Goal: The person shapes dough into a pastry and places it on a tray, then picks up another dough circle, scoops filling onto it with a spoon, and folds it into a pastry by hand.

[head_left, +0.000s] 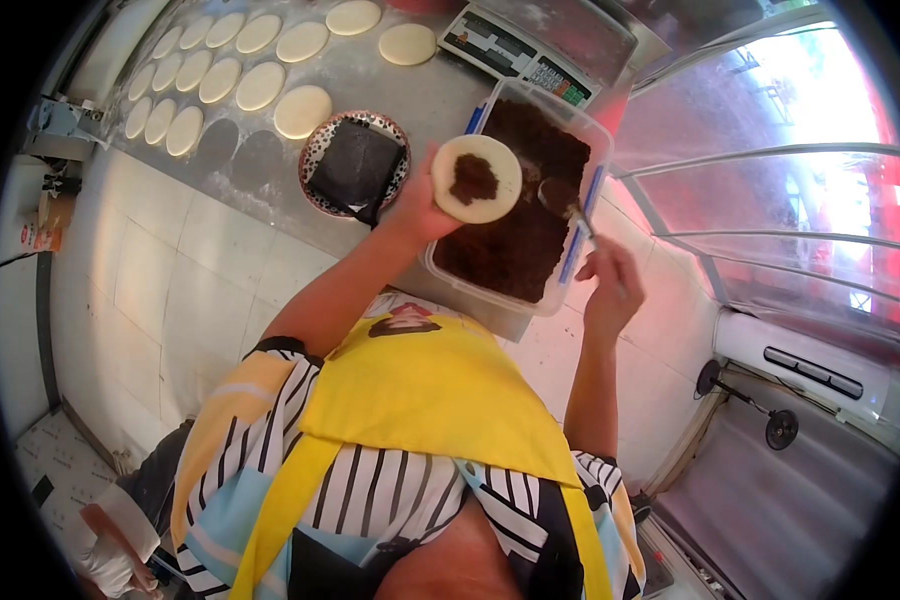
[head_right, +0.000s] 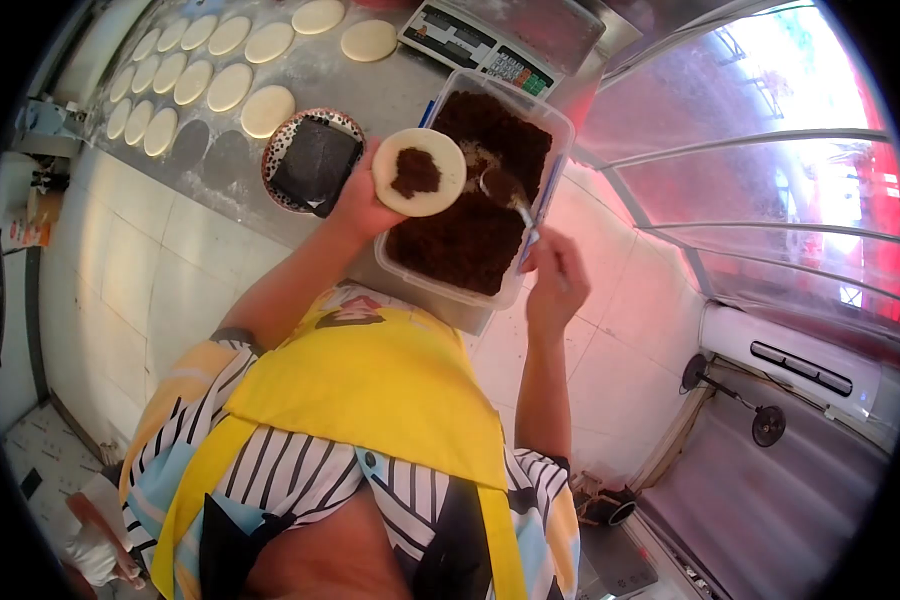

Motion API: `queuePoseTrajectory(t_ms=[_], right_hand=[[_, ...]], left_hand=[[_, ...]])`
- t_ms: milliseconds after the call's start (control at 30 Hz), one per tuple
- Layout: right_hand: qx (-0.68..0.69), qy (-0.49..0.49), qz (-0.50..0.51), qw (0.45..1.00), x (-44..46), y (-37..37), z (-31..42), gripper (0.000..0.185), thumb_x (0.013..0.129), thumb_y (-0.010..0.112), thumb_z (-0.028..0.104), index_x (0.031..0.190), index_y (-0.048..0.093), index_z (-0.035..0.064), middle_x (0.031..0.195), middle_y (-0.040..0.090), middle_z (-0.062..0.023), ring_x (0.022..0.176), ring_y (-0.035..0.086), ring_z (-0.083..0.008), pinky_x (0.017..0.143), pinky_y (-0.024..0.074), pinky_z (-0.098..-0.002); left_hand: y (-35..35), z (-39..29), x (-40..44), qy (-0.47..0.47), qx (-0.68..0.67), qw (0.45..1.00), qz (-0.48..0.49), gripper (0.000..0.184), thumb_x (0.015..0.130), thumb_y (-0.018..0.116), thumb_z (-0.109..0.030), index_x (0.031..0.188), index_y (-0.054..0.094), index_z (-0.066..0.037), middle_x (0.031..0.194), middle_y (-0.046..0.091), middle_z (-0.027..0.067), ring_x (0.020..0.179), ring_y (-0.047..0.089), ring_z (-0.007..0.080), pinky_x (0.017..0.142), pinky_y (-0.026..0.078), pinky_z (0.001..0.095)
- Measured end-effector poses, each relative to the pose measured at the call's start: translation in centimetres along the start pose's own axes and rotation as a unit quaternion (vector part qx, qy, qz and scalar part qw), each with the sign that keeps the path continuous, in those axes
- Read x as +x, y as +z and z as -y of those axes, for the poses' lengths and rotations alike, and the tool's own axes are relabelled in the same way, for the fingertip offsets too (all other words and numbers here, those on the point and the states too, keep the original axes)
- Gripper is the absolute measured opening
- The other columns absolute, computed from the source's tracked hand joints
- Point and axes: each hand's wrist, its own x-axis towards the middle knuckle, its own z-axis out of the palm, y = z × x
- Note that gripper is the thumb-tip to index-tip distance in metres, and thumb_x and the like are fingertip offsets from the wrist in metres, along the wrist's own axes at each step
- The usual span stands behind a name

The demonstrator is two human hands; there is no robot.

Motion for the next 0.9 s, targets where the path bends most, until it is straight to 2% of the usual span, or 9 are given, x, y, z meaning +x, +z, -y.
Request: queuePoseTrajectory(t_ms=[133, 200, 267, 333, 500, 567, 633, 700, 900], right_hand=[[-0.268, -0.242, 0.134, 0.923, -3.3, 0.8, -4.6, 0.012, 0.079, 0.063, 0.0, 0.09, 0.065, 0.0037, 0.079, 0.06, -0.0113, 0.069, 0.061, -0.027, 0.058, 0.0494, -0.0343], [-0.309, -0.293, 0.229, 0.876, -4.2, 1.6, -5.9, 0.012, 0.078, 0.063, 0.001, 0.09, 0.062, 0.0026, 0.072, 0.051, -0.0088, 0.065, 0.055, -0.0239, 0.051, 0.0452, -0.0364], [-0.309, -0.319, 0.222, 0.868, -4.3, 2.6, -7.7, 0.013, 0.077, 0.063, 0.001, 0.09, 0.061, 0.0012, 0.071, 0.049, -0.0081, 0.064, 0.055, -0.0229, 0.05, 0.0448, -0.0349], [-0.307, -0.364, 0.213, 0.853, -3.7, 3.4, -8.6, 0.011, 0.077, 0.062, 0.0, 0.089, 0.06, -0.0006, 0.07, 0.047, -0.0069, 0.063, 0.054, -0.0216, 0.048, 0.0442, -0.0329], [-0.335, -0.373, 0.202, 0.841, -3.2, 4.3, -9.4, 0.011, 0.079, 0.062, 0.001, 0.09, 0.061, 0.0004, 0.071, 0.048, -0.0069, 0.065, 0.054, -0.0213, 0.048, 0.0446, -0.0328], [-0.346, -0.353, 0.186, 0.849, -3.4, 4.9, -9.6, 0.009, 0.08, 0.061, 0.002, 0.089, 0.061, 0.0015, 0.072, 0.048, -0.007, 0.065, 0.055, -0.0218, 0.049, 0.0449, -0.0336], [-0.356, -0.328, 0.169, 0.859, -3.5, 5.3, -9.6, 0.007, 0.081, 0.061, 0.004, 0.088, 0.06, 0.0031, 0.072, 0.049, -0.0073, 0.066, 0.056, -0.023, 0.05, 0.0453, -0.035], [-0.355, -0.303, 0.161, 0.869, -3.2, 5.8, -9.2, 0.004, 0.083, 0.06, 0.005, 0.086, 0.06, 0.0045, 0.071, 0.049, -0.0076, 0.066, 0.056, -0.0246, 0.052, 0.0461, -0.0366], [-0.341, -0.28, 0.151, 0.884, -0.1, 6.2, -9.6, 0.003, 0.082, 0.06, 0.006, 0.085, 0.06, 0.0053, 0.07, 0.05, -0.0086, 0.064, 0.056, -0.0275, 0.054, 0.0473, -0.0383]], left_hand=[[1.3, -1.8, -1.4, 0.069, 0.069, 0.993, -0.072, 0.055, 0.099, 0.031, -0.048, 0.13, 0.047, -0.006, 0.132, 0.051, 0.0104, 0.125, 0.045, 0.0259, 0.11, 0.029, 0.0458], [1.4, -1.8, -2.0, 0.132, 0.298, 0.945, -0.024, 0.056, 0.099, 0.03, -0.049, 0.13, 0.047, -0.006, 0.133, 0.05, 0.0106, 0.126, 0.044, 0.0264, 0.111, 0.028, 0.0463], [2.1, -2.4, -2.5, 0.038, 0.048, 0.997, 0.048, 0.059, 0.097, 0.032, -0.052, 0.132, 0.045, -0.006, 0.135, 0.048, 0.0112, 0.128, 0.041, 0.0286, 0.111, 0.026, 0.0482], [2.2, -2.4, -2.4, 0.068, 0.066, 0.995, -0.029, 0.06, 0.097, 0.032, -0.053, 0.132, 0.045, -0.006, 0.136, 0.047, 0.0114, 0.128, 0.04, 0.0295, 0.111, 0.025, 0.0492], [3.6, -1.2, -3.2, 0.108, 0.086, 0.977, -0.163, 0.06, 0.097, 0.033, -0.053, 0.132, 0.045, -0.006, 0.136, 0.047, 0.0119, 0.128, 0.04, 0.0302, 0.111, 0.026, 0.05], [-0.4, -1.4, -3.8, 0.124, 0.277, 0.952, -0.047, 0.06, 0.097, 0.032, -0.053, 0.132, 0.045, -0.006, 0.136, 0.047, 0.0118, 0.128, 0.04, 0.0297, 0.111, 0.025, 0.0493], [0.3, -0.7, -4.1, 0.123, 0.275, 0.952, -0.053, 0.06, 0.097, 0.031, -0.053, 0.132, 0.045, -0.006, 0.136, 0.047, 0.0115, 0.129, 0.04, 0.0292, 0.111, 0.025, 0.0487], [1.4, 0.1, -4.5, 0.1, 0.076, 0.975, -0.184, 0.06, 0.097, 0.03, -0.053, 0.132, 0.045, -0.006, 0.137, 0.046, 0.011, 0.129, 0.04, 0.0286, 0.112, 0.025, 0.0479], [-2.2, -1.1, -5.5, 0.036, 0.046, 0.998, 0.013, 0.062, 0.097, 0.028, -0.055, 0.133, 0.044, -0.007, 0.137, 0.046, 0.0114, 0.13, 0.039, 0.0293, 0.112, 0.025, 0.0497]])
